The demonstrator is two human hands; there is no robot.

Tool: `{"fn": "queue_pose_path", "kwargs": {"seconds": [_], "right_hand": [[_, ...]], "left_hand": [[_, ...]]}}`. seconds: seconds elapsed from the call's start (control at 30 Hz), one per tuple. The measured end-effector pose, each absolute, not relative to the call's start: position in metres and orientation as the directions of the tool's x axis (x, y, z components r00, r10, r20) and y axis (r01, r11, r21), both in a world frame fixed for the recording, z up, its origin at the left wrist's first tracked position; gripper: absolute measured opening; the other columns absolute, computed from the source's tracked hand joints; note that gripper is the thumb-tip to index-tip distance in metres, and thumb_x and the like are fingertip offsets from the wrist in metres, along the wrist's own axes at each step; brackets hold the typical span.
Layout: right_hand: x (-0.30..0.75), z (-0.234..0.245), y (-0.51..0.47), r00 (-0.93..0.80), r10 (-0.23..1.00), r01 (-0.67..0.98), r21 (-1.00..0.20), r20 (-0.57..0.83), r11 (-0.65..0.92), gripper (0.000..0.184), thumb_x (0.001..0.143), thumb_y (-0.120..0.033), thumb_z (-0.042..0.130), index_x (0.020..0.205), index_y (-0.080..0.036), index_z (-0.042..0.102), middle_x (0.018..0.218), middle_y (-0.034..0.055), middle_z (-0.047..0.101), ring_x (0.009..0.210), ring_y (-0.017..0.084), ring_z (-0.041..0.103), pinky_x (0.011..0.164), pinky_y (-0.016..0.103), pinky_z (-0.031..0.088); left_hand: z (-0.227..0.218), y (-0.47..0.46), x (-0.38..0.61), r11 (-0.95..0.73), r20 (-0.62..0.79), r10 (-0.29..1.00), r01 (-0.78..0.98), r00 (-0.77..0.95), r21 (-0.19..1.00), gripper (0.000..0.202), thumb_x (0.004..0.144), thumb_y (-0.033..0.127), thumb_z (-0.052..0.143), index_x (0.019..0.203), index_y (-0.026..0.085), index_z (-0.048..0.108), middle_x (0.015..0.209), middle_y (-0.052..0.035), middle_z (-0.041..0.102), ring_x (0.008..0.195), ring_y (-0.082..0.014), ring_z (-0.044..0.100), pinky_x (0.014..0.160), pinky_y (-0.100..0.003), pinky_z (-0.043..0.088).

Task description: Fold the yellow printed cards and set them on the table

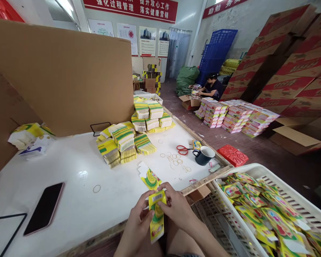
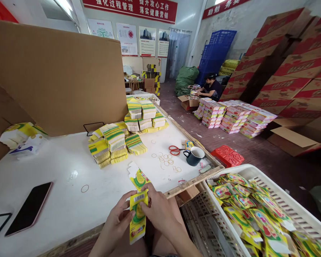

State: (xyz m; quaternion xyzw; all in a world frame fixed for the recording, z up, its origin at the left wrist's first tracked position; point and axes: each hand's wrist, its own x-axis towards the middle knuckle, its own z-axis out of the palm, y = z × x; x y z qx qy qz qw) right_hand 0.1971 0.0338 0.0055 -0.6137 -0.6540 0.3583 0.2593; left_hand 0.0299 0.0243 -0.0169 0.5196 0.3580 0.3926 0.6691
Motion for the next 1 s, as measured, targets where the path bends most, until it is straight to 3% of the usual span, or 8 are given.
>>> {"fn": "queue_pose_path", "kwargs": {"seconds": [0.2, 0.37, 0.47, 0.57, 0.67, 0.73, 0.83, 1.0], "right_hand": [[0.197, 0.010, 0.031, -0.169, 0.985, 0.567, -0.822, -0.044, 0.060, 0.024, 0.081, -0.024, 0.055, 0.105, -0.022, 0.057, 0.057, -0.0043, 0.057, 0.054, 0.016, 0.053, 0.053, 0.023, 0.034], [0.201, 0.007, 0.030, -0.137, 0.986, 0.425, -0.894, 0.092, 0.143, 0.024, 0.088, -0.033, 0.048, 0.102, -0.023, 0.066, 0.095, 0.0059, 0.069, 0.078, 0.019, 0.061, 0.067, 0.027, 0.046], [0.228, 0.010, 0.026, -0.064, 0.990, 0.465, -0.874, 0.122, 0.138, 0.025, 0.088, -0.033, 0.048, 0.102, -0.023, 0.066, 0.097, 0.0069, 0.068, 0.086, 0.021, 0.062, 0.075, 0.030, 0.048], [0.283, 0.023, 0.020, 0.165, 0.931, 0.781, -0.620, 0.327, 0.079, 0.027, 0.085, -0.038, 0.051, 0.098, -0.022, 0.068, 0.096, 0.0099, 0.065, 0.092, 0.026, 0.058, 0.084, 0.040, 0.044], [0.322, 0.029, 0.021, 0.316, 0.808, 0.934, -0.313, 0.498, -0.172, 0.037, 0.079, -0.045, 0.054, 0.102, -0.019, 0.066, 0.099, 0.0145, 0.059, 0.098, 0.035, 0.051, 0.088, 0.053, 0.036], [0.316, 0.018, 0.032, 0.312, 0.856, 0.927, -0.329, 0.412, -0.180, 0.037, 0.078, -0.044, 0.056, 0.103, -0.018, 0.063, 0.102, 0.0145, 0.058, 0.100, 0.034, 0.050, 0.090, 0.051, 0.036], [0.264, -0.021, 0.062, 0.239, 0.960, 0.859, -0.492, 0.148, -0.138, 0.030, 0.078, -0.036, 0.058, 0.101, -0.017, 0.061, 0.102, 0.0114, 0.061, 0.098, 0.029, 0.053, 0.089, 0.041, 0.039], [0.175, -0.078, 0.105, 0.226, 0.974, 0.807, -0.561, 0.006, -0.184, 0.033, 0.063, -0.024, 0.069, 0.092, -0.012, 0.060, 0.095, 0.0148, 0.062, 0.093, 0.033, 0.055, 0.082, 0.042, 0.042]], "left_hand": [[-0.016, 0.024, 0.022, 0.208, -0.099, 0.909, -0.234, 0.404, 0.950, 0.045, 0.082, 0.027, 0.062, 0.124, 0.025, 0.048, 0.114, -0.0103, 0.068, 0.100, -0.0269, 0.065, 0.082, -0.035, 0.052], [-0.010, 0.022, 0.042, 0.246, -0.106, 0.908, -0.311, 0.405, 0.918, 0.045, 0.076, 0.026, 0.068, 0.118, 0.023, 0.052, 0.101, -0.0084, 0.073, 0.088, -0.0264, 0.069, 0.074, -0.034, 0.053], [-0.012, 0.023, 0.062, 0.235, -0.089, 0.921, -0.358, 0.378, 0.904, 0.052, 0.074, 0.029, 0.070, 0.121, 0.023, 0.050, 0.105, -0.0100, 0.070, 0.094, -0.0266, 0.067, 0.080, -0.036, 0.052], [-0.022, 0.027, 0.069, 0.202, -0.088, 0.938, -0.322, 0.336, 0.925, 0.061, 0.074, 0.033, 0.069, 0.129, 0.023, 0.044, 0.120, -0.0133, 0.063, 0.108, -0.0270, 0.062, 0.093, -0.039, 0.048], [-0.037, 0.034, 0.062, 0.181, -0.132, 0.959, -0.180, 0.252, 0.967, 0.053, 0.075, 0.039, 0.067, 0.122, 0.020, 0.051, 0.123, -0.0156, 0.061, 0.113, -0.0279, 0.058, 0.098, -0.042, 0.044], [-0.046, 0.038, 0.057, 0.181, -0.151, 0.964, -0.127, 0.220, 0.975, 0.047, 0.075, 0.041, 0.065, 0.115, 0.018, 0.056, 0.119, -0.0168, 0.064, 0.111, -0.0290, 0.059, 0.097, -0.044, 0.045], [-0.055, 0.040, 0.053, 0.168, -0.144, 0.970, -0.113, 0.197, 0.979, 0.043, 0.074, 0.041, 0.066, 0.109, 0.018, 0.060, 0.115, -0.0162, 0.066, 0.108, -0.0289, 0.061, 0.096, -0.043, 0.046], [-0.065, 0.036, 0.033, 0.163, -0.156, 0.984, -0.076, 0.081, 0.984, 0.041, 0.069, 0.039, 0.069, 0.104, 0.018, 0.063, 0.107, -0.0143, 0.070, 0.102, -0.0273, 0.064, 0.092, -0.040, 0.049]]}}
